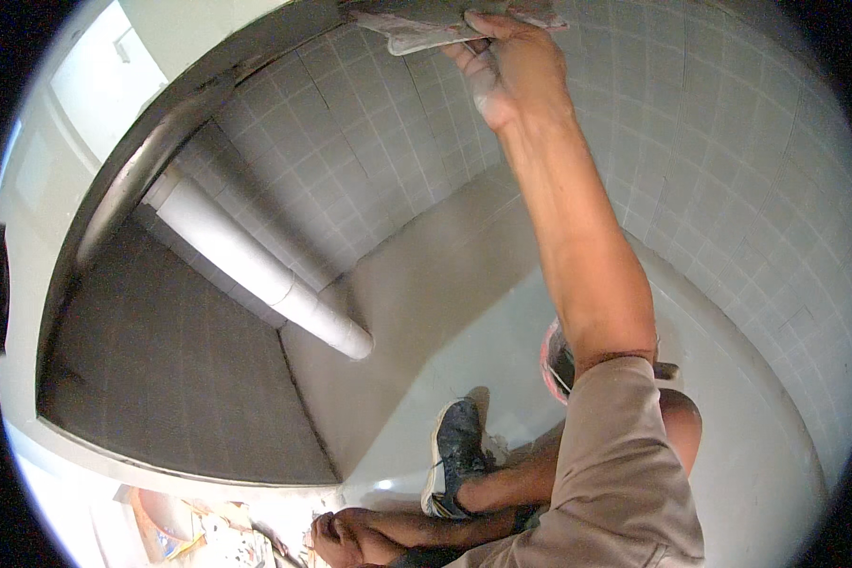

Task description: The person applies plaster to the underside of a tiled counter using a putty knife, scooping fresh plaster from a bucket and spreading it over the surface.

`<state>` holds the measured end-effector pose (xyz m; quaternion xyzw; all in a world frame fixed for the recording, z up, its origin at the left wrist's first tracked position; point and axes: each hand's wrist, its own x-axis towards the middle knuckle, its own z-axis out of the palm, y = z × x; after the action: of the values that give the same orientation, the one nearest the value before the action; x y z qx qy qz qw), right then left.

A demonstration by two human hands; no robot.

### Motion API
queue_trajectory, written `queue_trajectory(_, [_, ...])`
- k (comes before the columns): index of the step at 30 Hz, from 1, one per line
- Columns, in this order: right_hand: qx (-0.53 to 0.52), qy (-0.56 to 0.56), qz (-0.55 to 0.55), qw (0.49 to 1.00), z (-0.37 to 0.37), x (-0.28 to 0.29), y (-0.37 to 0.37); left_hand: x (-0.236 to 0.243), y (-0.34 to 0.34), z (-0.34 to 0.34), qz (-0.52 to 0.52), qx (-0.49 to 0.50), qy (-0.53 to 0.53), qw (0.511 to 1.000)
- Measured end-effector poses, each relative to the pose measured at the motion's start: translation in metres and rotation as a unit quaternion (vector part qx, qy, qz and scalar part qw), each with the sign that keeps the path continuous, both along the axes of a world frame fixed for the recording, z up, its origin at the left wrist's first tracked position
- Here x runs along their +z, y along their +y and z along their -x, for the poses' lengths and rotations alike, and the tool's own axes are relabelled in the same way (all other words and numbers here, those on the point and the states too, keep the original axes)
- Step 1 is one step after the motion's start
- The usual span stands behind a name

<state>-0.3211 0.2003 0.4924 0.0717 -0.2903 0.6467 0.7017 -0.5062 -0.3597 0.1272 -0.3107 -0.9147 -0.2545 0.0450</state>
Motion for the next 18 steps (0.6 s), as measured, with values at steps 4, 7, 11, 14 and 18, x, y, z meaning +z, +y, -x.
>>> queue_trajectory(4, [0.030,0.033,0.013,0.999,-0.021,0.005,-0.048,-0.001,-0.003,-0.009,-0.032,0.016,0.007,0.999])
queue_trajectory(7, [0.042,0.013,-0.058,0.997,-0.033,0.005,-0.073,0.004,-0.006,-0.015,-0.043,0.016,0.012,0.999])
queue_trajectory(11, [0.050,0.013,-0.043,0.998,-0.042,0.003,-0.098,-0.007,-0.019,-0.007,-0.039,0.007,0.033,0.999])
queue_trajectory(14, [0.021,0.004,-0.043,0.999,-0.042,0.005,-0.117,-0.004,-0.021,-0.010,-0.029,0.011,0.032,0.999])
queue_trajectory(18, [0.027,-0.002,-0.040,0.999,-0.049,0.006,-0.129,0.003,-0.020,-0.017,-0.039,0.022,0.012,0.999])
